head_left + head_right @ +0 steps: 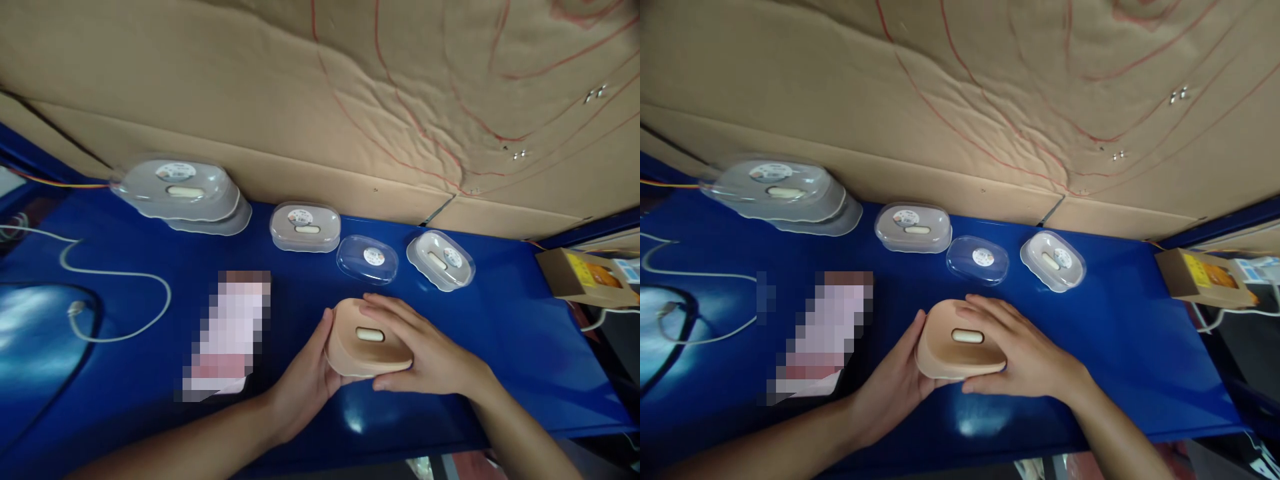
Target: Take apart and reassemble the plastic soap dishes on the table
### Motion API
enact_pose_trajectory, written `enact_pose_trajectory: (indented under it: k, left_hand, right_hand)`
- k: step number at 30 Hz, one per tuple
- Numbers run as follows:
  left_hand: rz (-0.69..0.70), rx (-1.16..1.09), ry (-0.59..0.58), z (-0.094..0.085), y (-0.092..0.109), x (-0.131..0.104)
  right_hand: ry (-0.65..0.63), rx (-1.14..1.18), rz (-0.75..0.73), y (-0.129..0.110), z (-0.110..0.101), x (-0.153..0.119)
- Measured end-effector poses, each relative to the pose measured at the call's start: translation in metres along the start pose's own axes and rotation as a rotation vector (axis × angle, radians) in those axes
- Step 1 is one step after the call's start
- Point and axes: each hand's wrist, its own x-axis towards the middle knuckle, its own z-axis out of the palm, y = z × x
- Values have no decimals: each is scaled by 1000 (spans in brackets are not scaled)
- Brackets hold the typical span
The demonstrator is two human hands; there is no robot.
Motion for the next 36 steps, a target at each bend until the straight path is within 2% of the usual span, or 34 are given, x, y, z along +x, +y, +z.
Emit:
enact_pose_trajectory:
  k: [4,8,14,19,22,24,27,29,33,36]
  left_hand:
    - [112,113,-93,-3,-1,-1]
    - [187,247,-78,-6,-2,-3]
    - [207,338,-23,-3,-1,-2]
    - [202,454,-109,-5,-6,-2]
    - [179,750,-95,-4,-9,-8]
    - [244,1051,-60,-3,-12,-13]
    - [399,1489,-77,-2,-15,-16]
    - [418,1700,-96,-3,-16,-15]
    - [322,1960,-37,-8,-18,-10]
    - [325,2036,-6,-12,-19,-8]
  right_hand:
    - [65,167,-38,10,1,1]
    - [65,307,-47,15,-1,2]
    - [132,450,22,17,-2,2]
    - [134,469,58,20,-20,-4]
    - [211,329,24,21,-31,-7]
    - [243,228,-8,22,-34,-7]
    - [223,92,-48,24,-26,-2]
    - [217,-11,-50,26,-17,3]
    - [234,-201,14,30,-2,11]
    - [262,-286,57,35,3,13]
